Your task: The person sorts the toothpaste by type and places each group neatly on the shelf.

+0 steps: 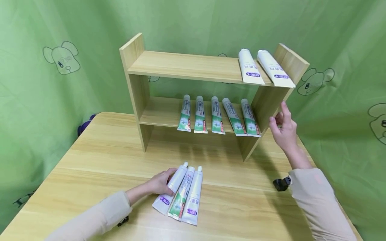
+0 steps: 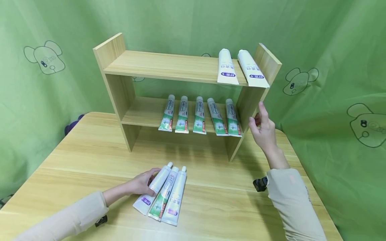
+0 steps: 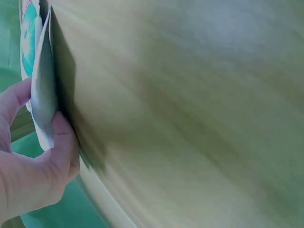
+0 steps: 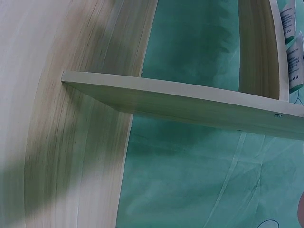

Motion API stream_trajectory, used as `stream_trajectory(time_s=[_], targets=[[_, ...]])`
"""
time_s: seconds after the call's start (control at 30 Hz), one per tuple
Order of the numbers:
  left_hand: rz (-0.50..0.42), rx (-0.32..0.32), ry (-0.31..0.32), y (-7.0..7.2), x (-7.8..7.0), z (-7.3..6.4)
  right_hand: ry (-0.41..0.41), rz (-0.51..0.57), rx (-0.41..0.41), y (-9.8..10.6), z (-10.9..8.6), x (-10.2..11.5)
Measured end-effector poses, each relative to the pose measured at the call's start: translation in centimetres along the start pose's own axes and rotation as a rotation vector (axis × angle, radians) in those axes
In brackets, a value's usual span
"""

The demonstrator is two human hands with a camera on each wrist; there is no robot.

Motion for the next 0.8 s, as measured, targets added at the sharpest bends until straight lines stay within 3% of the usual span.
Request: stream_trajectory(time_s=[0.33,0.63,0.8], targets=[[-0.106,0.049,0.060,0.05,0.33,-0.06,-0.003,-0.007,0.002,0.09,-0.07,0.06],[-0.351,0.110,0.113,0.39,0.91,-0.09,0.006,-0.011,0.006,0.10,-0.12,0.10],[-0.403,0.129,0.132,0.88,1.01,-0.28,0.007,-0.012,0.007,0.03,-0.08,0.16]])
Point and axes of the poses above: each hand's wrist, its own z-axis towards the middle knuckle, its own y-axis out of the back of the hand, x = y × z, the point moved 3 cm from there along z, towards the middle knuckle, and after that the axes turned 5 degrees about -y, right-handed, at the moved point
